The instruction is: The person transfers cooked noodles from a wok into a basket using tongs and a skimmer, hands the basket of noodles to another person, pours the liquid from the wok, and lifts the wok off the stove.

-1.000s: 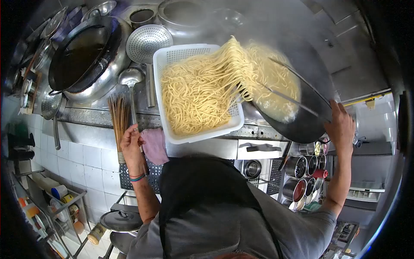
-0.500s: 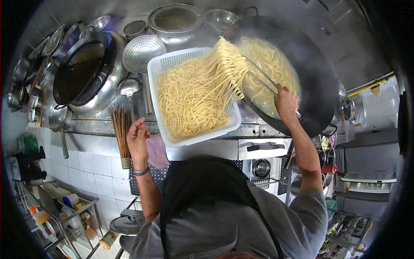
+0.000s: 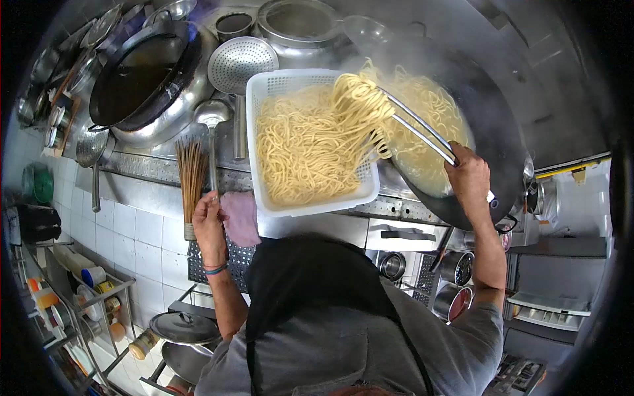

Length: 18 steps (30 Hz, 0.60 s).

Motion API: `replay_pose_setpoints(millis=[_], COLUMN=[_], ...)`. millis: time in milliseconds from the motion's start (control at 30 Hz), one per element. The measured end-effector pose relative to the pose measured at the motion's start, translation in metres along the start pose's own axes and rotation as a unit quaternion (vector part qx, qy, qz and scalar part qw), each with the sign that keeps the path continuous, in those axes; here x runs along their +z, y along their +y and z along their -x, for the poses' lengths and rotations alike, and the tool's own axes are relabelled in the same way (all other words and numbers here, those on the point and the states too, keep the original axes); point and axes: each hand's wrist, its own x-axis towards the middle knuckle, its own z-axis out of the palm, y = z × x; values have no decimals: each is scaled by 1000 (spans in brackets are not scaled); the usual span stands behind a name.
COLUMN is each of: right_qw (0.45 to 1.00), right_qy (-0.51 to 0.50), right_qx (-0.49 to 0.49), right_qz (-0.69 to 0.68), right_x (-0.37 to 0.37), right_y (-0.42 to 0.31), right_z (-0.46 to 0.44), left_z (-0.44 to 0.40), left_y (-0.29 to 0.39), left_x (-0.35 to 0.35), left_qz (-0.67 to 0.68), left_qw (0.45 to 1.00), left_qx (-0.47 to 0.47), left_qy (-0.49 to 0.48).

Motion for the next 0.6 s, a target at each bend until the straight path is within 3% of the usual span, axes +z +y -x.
replay_pose_setpoints(millis=[167,300,433,600], right_qw=[991,951,936,956], right_qy=[-13,-48,-80,-54], right_qx=[-104,-208,-179,-74], right_qz=[83,223,291,278], right_x=[-35,-68,-121,-167], right_y=[-41,-72,-76,-52], right_z=[-9,-19,-12,13], left_z=[-8,-11,-11,-6], left_y=[8,15,17,22], left_x=[14,23,25,24], left_qz=[-5,5,4,-17], left_qw=[1000,999,998,999], left_qx=[10,25,26,15], left_qy=[-12,-46,-55,-37])
